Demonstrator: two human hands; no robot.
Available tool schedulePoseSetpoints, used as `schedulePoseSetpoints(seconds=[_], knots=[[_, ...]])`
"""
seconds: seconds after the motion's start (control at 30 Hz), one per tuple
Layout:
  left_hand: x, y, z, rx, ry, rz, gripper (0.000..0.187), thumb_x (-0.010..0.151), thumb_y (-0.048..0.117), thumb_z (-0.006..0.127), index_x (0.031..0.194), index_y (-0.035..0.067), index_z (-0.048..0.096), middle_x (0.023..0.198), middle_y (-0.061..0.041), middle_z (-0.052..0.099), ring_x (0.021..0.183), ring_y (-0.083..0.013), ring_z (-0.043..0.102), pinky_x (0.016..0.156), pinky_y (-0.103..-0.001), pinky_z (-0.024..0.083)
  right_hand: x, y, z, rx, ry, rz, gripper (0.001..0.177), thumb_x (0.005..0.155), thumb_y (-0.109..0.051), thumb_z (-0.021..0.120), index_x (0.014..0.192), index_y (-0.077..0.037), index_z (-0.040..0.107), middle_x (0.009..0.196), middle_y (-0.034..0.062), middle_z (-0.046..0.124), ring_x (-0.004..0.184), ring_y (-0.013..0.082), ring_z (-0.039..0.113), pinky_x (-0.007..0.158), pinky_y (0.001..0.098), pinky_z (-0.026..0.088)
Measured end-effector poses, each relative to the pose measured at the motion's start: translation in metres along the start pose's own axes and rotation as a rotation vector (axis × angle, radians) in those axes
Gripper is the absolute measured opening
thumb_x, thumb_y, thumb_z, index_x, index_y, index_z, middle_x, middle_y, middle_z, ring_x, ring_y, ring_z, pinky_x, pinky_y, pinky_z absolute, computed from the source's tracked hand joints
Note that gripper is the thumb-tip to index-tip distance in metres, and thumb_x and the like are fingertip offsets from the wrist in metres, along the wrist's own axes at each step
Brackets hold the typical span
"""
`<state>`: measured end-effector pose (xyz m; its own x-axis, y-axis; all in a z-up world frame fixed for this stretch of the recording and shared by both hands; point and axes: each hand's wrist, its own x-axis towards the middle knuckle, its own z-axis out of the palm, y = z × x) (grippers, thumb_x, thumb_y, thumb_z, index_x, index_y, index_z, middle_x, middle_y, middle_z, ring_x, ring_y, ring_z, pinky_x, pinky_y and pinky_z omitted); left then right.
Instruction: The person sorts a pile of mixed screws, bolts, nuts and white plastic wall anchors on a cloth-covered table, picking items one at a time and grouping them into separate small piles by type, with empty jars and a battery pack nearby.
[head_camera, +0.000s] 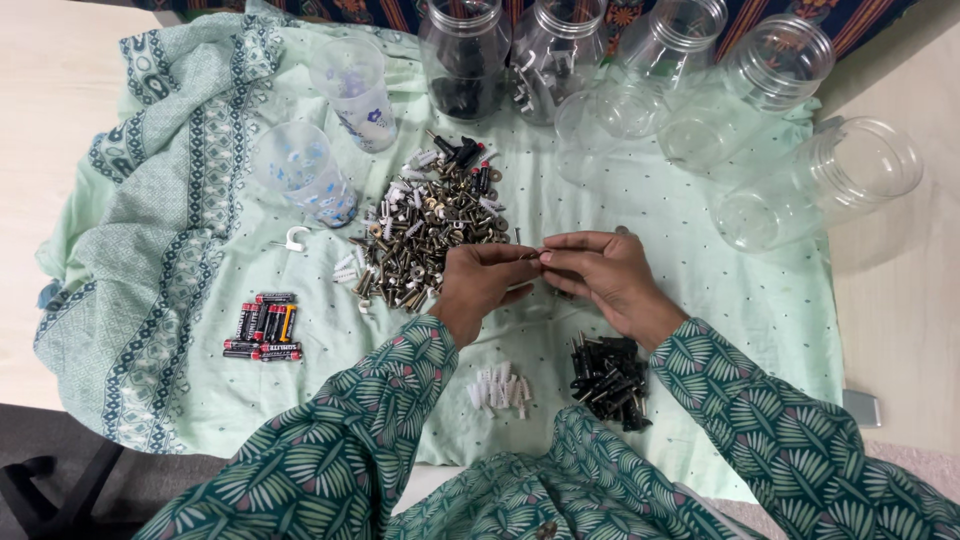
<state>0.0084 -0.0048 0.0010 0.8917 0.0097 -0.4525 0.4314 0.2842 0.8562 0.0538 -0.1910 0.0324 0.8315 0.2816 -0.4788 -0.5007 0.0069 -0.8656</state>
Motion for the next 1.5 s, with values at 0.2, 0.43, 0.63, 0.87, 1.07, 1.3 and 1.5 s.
schedulePoseSetpoints(seconds=[0.2, 0.43, 0.63, 0.87, 1.07, 1.3, 1.5], knots=[[0.021, 0.005, 0.017, 0.038, -0.057, 0.002, 0.021, 0.083, 0.008, 0.08, 0.101, -0.002, 0.077, 0.093, -0.011, 0.079, 0.078, -0.0147, 0.076, 0.071, -0.027, 0.064, -0.004, -0.004, -0.022, 0.045, 0.056, -0.005, 0.019, 0.087, 0.0, 0.072, 0.106, 0.003, 0.074, 0.107, 0.0129, 0.076, 0.098, 0.0216, 0.076, 0.088, 0.0339, 0.06], [0.045, 0.009, 0.052, 0.21, -0.101, -0.102, 0.024, 0.079, 0.005, 0.081, 0.101, -0.003, 0.076, 0.093, -0.01, 0.077, 0.076, -0.0164, 0.074, 0.068, -0.028, 0.064, -0.012, -0.002, -0.045, 0.061, 0.138, -0.027, 0.015, 0.088, 0.004, 0.071, 0.101, 0.005, 0.077, 0.113, 0.0121, 0.073, 0.1, 0.0215, 0.074, 0.09, 0.0351, 0.059], [0.057, 0.014, 0.077, 0.3, -0.141, -0.171, 0.018, 0.089, 0.009, 0.072, 0.104, 0.001, 0.072, 0.098, -0.008, 0.075, 0.084, -0.0161, 0.074, 0.068, -0.027, 0.064, -0.015, -0.007, -0.061, 0.112, 0.216, 0.007, 0.017, 0.088, 0.004, 0.069, 0.104, 0.005, 0.075, 0.114, 0.0153, 0.075, 0.1, 0.0218, 0.074, 0.09, 0.0342, 0.059], [0.064, 0.018, 0.091, 0.385, -0.177, -0.113, 0.019, 0.092, 0.012, 0.069, 0.107, 0.002, 0.077, 0.097, -0.006, 0.078, 0.086, -0.0119, 0.075, 0.066, -0.028, 0.06, -0.011, -0.011, -0.072, 0.108, 0.237, -0.008, 0.019, 0.088, 0.003, 0.069, 0.106, 0.006, 0.074, 0.11, 0.0164, 0.075, 0.099, 0.0219, 0.074, 0.09, 0.0346, 0.059], [0.065, 0.02, 0.097, 0.477, -0.115, -0.08, 0.02, 0.091, 0.016, 0.071, 0.108, 0.006, 0.076, 0.097, -0.006, 0.078, 0.084, -0.0159, 0.075, 0.065, -0.03, 0.06, -0.005, -0.011, -0.074, 0.105, 0.258, 0.007, 0.017, 0.088, 0.003, 0.07, 0.105, 0.005, 0.073, 0.109, 0.0141, 0.075, 0.099, 0.021, 0.074, 0.09, 0.0351, 0.059], [0.07, 0.012, 0.104, 0.79, -0.044, 0.298, 0.019, 0.079, 0.017, 0.079, 0.095, 0.007, 0.077, 0.091, -0.012, 0.079, 0.087, -0.0232, 0.079, 0.08, -0.033, 0.062, -0.005, -0.003, -0.084, 0.073, 0.335, -0.009, 0.017, 0.088, 0.003, 0.07, 0.104, 0.006, 0.073, 0.105, 0.0139, 0.076, 0.094, 0.02, 0.075, 0.087, 0.0324, 0.065], [0.076, 0.001, 0.11, 0.891, 0.001, 0.414, 0.015, 0.079, 0.011, 0.078, 0.092, 0.006, 0.078, 0.097, -0.014, 0.076, 0.09, -0.0313, 0.074, 0.082, -0.04, 0.059, -0.001, 0.008, -0.084, -0.036, 0.367, -0.117, 0.017, 0.086, 0.005, 0.072, 0.103, 0.007, 0.074, 0.1, 0.0145, 0.076, 0.089, 0.0185, 0.075, 0.081, 0.029, 0.064]])
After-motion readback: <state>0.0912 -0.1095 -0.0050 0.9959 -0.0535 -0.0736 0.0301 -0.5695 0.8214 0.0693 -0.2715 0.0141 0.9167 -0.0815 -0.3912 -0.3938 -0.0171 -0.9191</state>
